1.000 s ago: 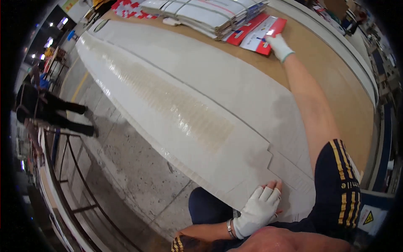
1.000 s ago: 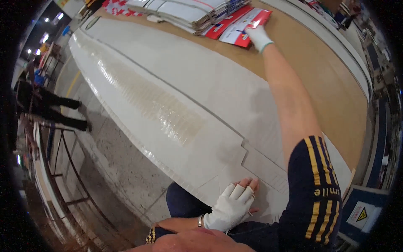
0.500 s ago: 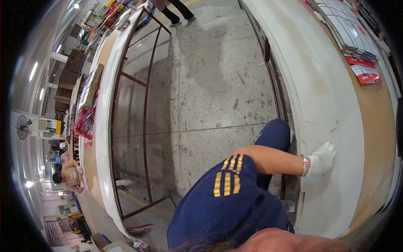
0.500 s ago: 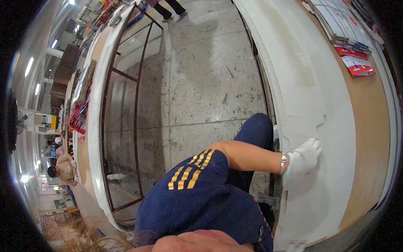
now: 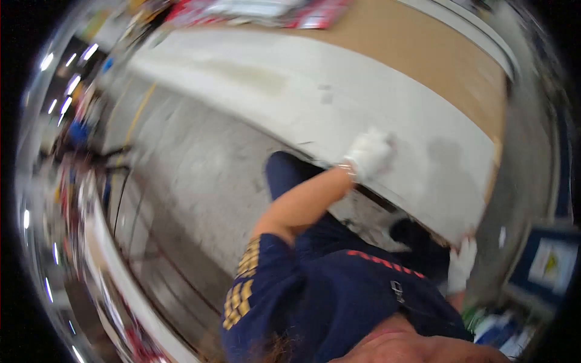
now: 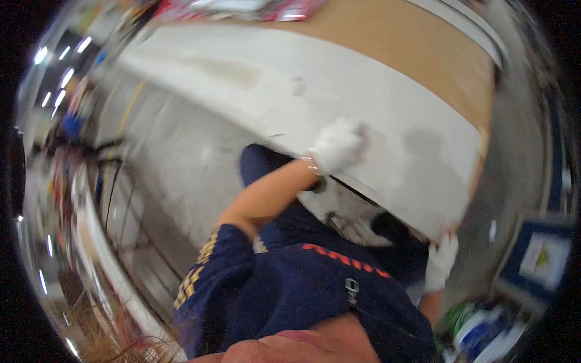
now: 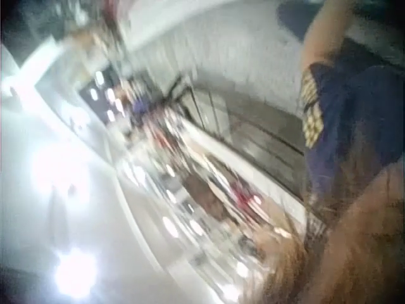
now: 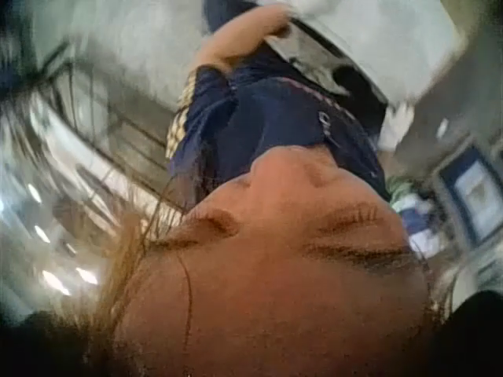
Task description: Folding and stacking paper packaging inserts into a stack on a workbench.
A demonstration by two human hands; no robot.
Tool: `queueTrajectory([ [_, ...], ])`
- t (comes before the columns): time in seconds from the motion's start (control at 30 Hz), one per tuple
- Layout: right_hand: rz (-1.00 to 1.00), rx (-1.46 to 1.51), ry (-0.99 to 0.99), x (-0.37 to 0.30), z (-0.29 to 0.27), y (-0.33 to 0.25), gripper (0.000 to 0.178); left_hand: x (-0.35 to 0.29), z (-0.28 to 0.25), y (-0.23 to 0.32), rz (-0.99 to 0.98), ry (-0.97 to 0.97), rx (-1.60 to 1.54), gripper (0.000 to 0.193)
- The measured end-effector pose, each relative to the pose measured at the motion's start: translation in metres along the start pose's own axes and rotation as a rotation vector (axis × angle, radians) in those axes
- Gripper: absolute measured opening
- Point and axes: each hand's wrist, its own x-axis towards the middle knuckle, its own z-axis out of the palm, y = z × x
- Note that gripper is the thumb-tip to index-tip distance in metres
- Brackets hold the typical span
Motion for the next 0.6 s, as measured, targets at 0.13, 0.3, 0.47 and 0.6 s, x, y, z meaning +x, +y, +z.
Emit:
queueTrajectory([
  [0.13, 0.059, -0.027, -0.068, 0.013, -0.024, -0.026, 0.055, 0.001, -0.002, -0.002, 0.222, 0.06, 0.199, 0.037],
  [0.3, -0.054, -0.048, 0.078, 0.004, -0.034, -0.018, 0.057, 0.011, 0.004, 0.008, 0.252, 0.021, 0.16, 0.035],
  [0.47, 0.083, 0.213, -0.015, 0.003, -0.048, -0.005, 0.056, 0.008, 0.011, -0.006, 0.281, 0.04, 0.115, 0.034],
  [0.6, -0.002, 0.286, 0.121, 0.026, -0.081, -0.025, 0.044, 0.007, 0.009, -0.019, 0.343, 0.061, 0.122, 0.038],
])
